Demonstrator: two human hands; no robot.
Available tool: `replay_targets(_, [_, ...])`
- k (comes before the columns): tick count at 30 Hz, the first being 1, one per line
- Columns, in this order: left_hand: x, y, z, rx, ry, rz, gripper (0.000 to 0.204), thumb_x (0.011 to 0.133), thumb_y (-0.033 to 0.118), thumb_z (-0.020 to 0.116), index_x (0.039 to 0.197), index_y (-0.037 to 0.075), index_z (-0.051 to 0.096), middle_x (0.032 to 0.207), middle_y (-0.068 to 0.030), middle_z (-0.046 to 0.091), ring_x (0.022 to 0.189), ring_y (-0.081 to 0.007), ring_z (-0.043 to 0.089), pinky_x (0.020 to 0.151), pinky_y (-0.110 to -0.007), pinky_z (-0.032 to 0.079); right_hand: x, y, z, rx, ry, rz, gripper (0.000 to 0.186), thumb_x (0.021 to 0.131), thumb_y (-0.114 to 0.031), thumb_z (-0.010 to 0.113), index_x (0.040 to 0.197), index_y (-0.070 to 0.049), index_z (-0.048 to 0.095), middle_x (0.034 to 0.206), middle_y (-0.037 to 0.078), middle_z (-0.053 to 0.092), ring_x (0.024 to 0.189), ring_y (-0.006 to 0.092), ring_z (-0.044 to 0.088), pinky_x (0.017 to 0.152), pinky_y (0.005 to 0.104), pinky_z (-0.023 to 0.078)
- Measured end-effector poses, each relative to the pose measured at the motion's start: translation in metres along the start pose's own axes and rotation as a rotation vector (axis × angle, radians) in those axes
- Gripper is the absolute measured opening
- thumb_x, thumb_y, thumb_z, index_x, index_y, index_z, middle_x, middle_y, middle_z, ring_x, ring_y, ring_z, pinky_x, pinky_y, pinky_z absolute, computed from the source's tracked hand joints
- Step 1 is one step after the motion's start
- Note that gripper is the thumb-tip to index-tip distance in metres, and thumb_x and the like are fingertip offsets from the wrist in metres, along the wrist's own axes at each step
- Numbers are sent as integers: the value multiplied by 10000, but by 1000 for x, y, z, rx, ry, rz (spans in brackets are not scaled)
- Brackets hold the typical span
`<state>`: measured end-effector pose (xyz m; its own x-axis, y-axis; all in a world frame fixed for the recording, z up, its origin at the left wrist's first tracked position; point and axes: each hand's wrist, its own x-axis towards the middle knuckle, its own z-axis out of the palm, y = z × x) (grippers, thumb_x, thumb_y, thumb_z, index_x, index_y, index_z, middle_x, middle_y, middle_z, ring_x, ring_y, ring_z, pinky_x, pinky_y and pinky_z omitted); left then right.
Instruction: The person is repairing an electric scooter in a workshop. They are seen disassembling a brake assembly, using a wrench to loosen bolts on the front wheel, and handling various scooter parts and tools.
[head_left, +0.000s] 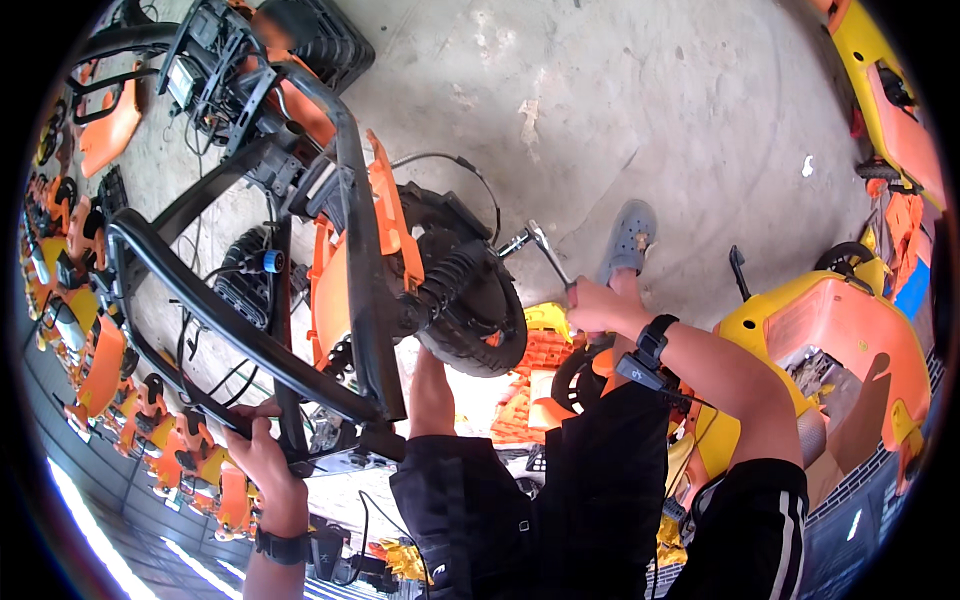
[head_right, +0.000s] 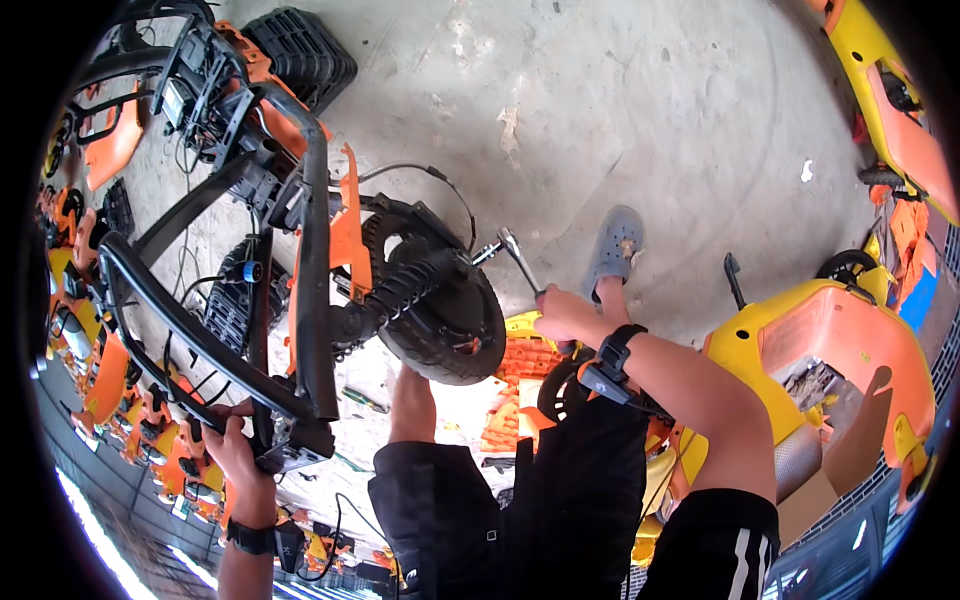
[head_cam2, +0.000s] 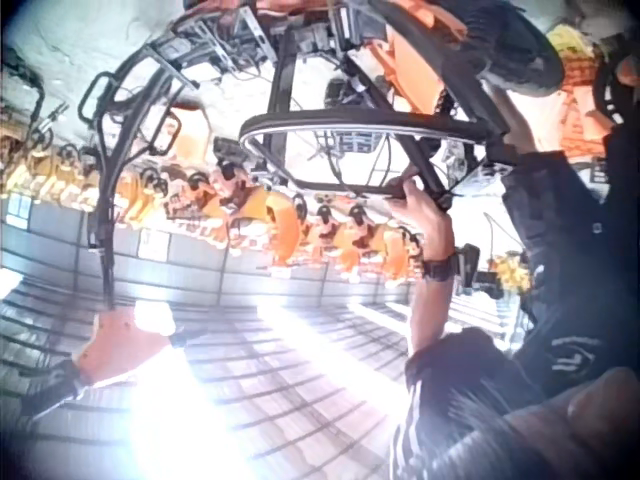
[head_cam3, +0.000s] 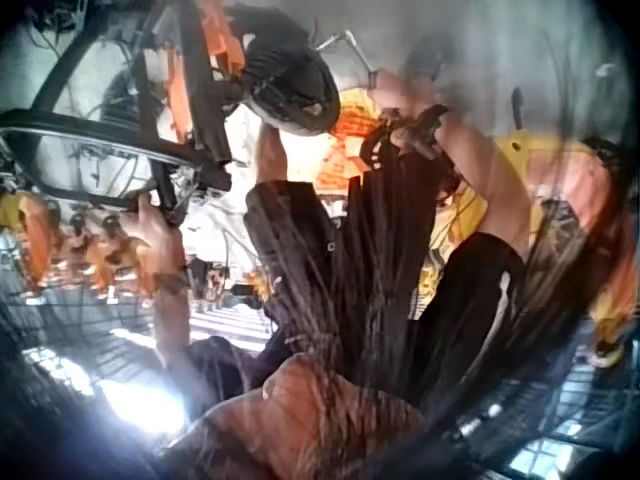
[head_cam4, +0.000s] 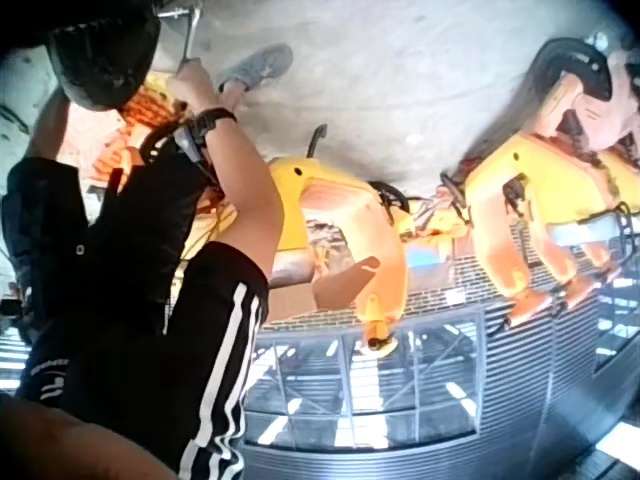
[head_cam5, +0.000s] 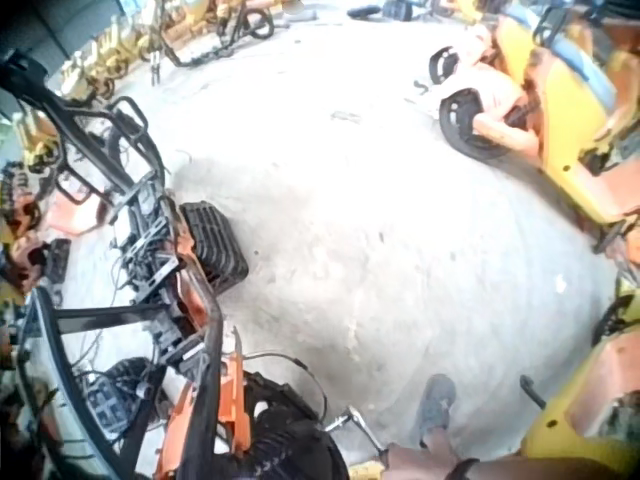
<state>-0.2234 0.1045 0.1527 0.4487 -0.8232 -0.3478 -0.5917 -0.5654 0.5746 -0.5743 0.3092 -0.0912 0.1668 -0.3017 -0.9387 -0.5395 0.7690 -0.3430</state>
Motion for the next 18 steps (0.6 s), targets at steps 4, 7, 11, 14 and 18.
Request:
replay_targets(4, [2,4,-4,72,-60,-2,173,782,-82,416,912,22,461,820,-66,555,748,-134,532,741,-269,441,64,71,78,-48,355,117,208,773,-95,578,955,-8,528,839,177,643,818,379,641,721,475,493])
replay_targets(7, [2,5,-2,-47,-120,-53,166,819,-56,464,974,-2,484,832,-89,574,712,-175,611,641,-266,514,127,69,111,47,750,238,202,782,-80,557,974,-29,519,825,183,639,793,390,632,701,475,489])
replay_targets(11, [5,5,-1,-36,-102,-94,154,823,-52,480,965,8,491,801,-73,582,736,-152,597,675,-263,493,118,55,106,48,590,364,204,779,-123,592,960,-35,554,898,199,652,878,366,638,758,453,503])
replay_targets(14, [13,-14,-13,54,-75,13,141,794,-74,458,876,41,454,791,-57,584,760,-120,544,717,-250,433,59,47,54,-168,237,194,294,765,-164,620,1013,-13,577,925,215,657,915,368,638,803,441,505])
replay_targets(18, [-3,4,2,36,-35,-42,139,792,-64,462,880,44,461,797,-53,569,746,-123,531,713,-259,428,3,9,6,505,69,106,158,723,-122,617,778,18,571,708,132,620,643,263,625,583,382,489])
